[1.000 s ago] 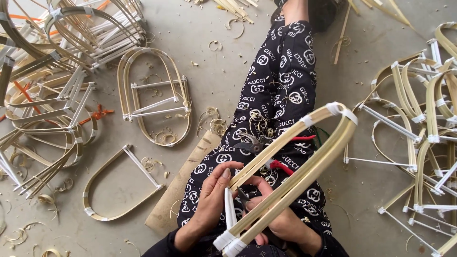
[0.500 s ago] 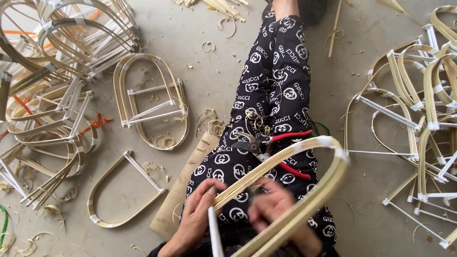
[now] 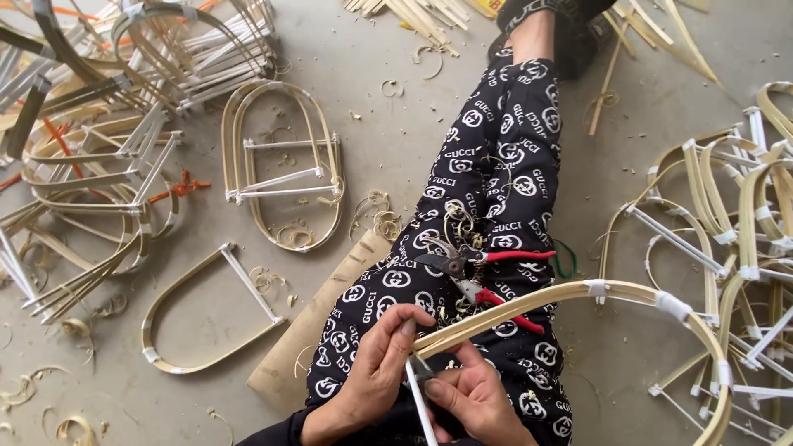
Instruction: Assembling and securing curved bamboo strips to form structural frames using ties or fasteners.
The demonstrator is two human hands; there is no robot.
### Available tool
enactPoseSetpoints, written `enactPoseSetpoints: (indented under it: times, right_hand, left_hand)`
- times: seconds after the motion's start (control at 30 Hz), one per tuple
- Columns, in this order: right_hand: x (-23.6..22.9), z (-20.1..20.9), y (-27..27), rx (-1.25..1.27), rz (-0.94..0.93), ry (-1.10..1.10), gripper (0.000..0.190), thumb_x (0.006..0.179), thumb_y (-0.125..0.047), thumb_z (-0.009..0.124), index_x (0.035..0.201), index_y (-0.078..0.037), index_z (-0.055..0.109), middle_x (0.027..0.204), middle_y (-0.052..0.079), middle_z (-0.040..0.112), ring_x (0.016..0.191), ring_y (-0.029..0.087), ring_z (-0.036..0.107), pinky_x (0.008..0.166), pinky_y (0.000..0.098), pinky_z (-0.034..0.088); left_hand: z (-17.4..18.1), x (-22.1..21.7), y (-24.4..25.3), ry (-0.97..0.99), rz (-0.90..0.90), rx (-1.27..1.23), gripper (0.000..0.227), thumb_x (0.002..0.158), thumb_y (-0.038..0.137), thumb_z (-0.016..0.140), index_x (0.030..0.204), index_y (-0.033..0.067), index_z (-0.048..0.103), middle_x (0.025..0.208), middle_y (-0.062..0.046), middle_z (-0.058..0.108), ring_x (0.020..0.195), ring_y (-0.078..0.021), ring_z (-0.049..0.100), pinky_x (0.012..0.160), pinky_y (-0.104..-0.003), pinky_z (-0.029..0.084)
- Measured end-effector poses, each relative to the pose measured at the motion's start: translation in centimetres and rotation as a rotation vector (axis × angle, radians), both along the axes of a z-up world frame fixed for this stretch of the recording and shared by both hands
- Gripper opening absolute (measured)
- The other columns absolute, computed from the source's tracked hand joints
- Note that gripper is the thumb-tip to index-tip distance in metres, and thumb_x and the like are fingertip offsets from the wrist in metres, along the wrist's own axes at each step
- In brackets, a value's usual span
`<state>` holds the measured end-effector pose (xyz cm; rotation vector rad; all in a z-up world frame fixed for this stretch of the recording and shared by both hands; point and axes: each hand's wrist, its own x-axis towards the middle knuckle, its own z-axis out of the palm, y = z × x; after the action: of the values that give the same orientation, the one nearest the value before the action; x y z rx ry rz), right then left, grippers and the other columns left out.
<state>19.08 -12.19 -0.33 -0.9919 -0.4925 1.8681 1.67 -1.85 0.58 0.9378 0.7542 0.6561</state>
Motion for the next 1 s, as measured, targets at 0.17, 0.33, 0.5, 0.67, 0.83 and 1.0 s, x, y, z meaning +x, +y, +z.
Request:
enactPoseSetpoints:
  times: [0.17, 0.33, 0.5, 0.67, 0.83, 1.0]
  right_hand:
    - [1.8, -0.9, 0.0, -0.07, -0.144, -0.163, 0.046, 0.103, -0.01, 0.059, 0.141, 0.012, 0.042, 0.07, 0.015, 0.069, 0.045, 0.015, 0.06, 0.042, 0.0253, 0.048]
    - [-0.6, -0.6, 0.1, -0.065, 0.072, -0.08, 0.06, 0.097, -0.013, 0.059, 0.15, -0.018, 0.031, 0.066, 0.01, 0.066, 0.043, 0.015, 0.058, 0.041, 0.0255, 0.046]
    - [3.0, -1.5, 0.2, -0.003, -0.108, -0.054, 0.05, 0.102, -0.014, 0.058, 0.146, 0.0, 0.036, 0.068, 0.013, 0.066, 0.043, 0.015, 0.055, 0.04, 0.0255, 0.044]
    - [0.5, 1.2, 2.0, -0.049, -0.194, -0.235, 0.071, 0.093, -0.018, 0.059, 0.157, -0.026, 0.029, 0.058, 0.01, 0.064, 0.035, 0.014, 0.055, 0.032, 0.0253, 0.045]
    - [2.8, -0.6, 1.9, -0.072, -0.199, -0.153, 0.05, 0.098, -0.019, 0.064, 0.142, -0.001, 0.047, 0.061, 0.01, 0.063, 0.038, 0.013, 0.053, 0.034, 0.0228, 0.041]
    - [3.7, -0.5, 2.7, -0.083, -0.329, -0.176, 0.052, 0.096, -0.02, 0.063, 0.14, -0.005, 0.041, 0.062, 0.007, 0.064, 0.042, 0.013, 0.058, 0.038, 0.0247, 0.047]
  left_hand:
    - [-0.9, -1.8, -0.2, 0.029, -0.003, -0.096, 0.023, 0.109, 0.02, 0.044, 0.118, 0.007, 0.061, 0.071, 0.006, 0.051, 0.058, -0.002, 0.044, 0.05, -0.017, 0.035]
    - [-0.7, -0.7, 0.0, 0.002, 0.049, -0.019, 0.022, 0.111, 0.018, 0.045, 0.119, 0.0055, 0.062, 0.074, 0.007, 0.05, 0.062, -0.0004, 0.044, 0.052, -0.017, 0.035]
    - [-1.8, -2.5, 0.0, -0.024, 0.013, -0.094, 0.023, 0.108, 0.02, 0.046, 0.117, 0.0057, 0.062, 0.071, 0.006, 0.052, 0.057, -0.0017, 0.045, 0.049, -0.018, 0.035]
    - [-1.7, -2.8, 0.2, -0.026, -0.023, -0.216, 0.023, 0.106, 0.024, 0.048, 0.113, 0.006, 0.061, 0.064, 0.005, 0.053, 0.051, -0.0033, 0.045, 0.045, -0.018, 0.033]
    - [-3.4, -4.6, 0.1, -0.031, -0.002, -0.365, 0.023, 0.103, 0.025, 0.052, 0.112, 0.0068, 0.063, 0.059, 0.006, 0.049, 0.047, -0.0024, 0.042, 0.041, -0.018, 0.027]
    - [-3.2, -5.3, 0.3, 0.043, 0.057, -0.42, 0.023, 0.102, 0.025, 0.053, 0.11, 0.0063, 0.064, 0.058, 0.005, 0.05, 0.046, -0.0033, 0.042, 0.041, -0.019, 0.028]
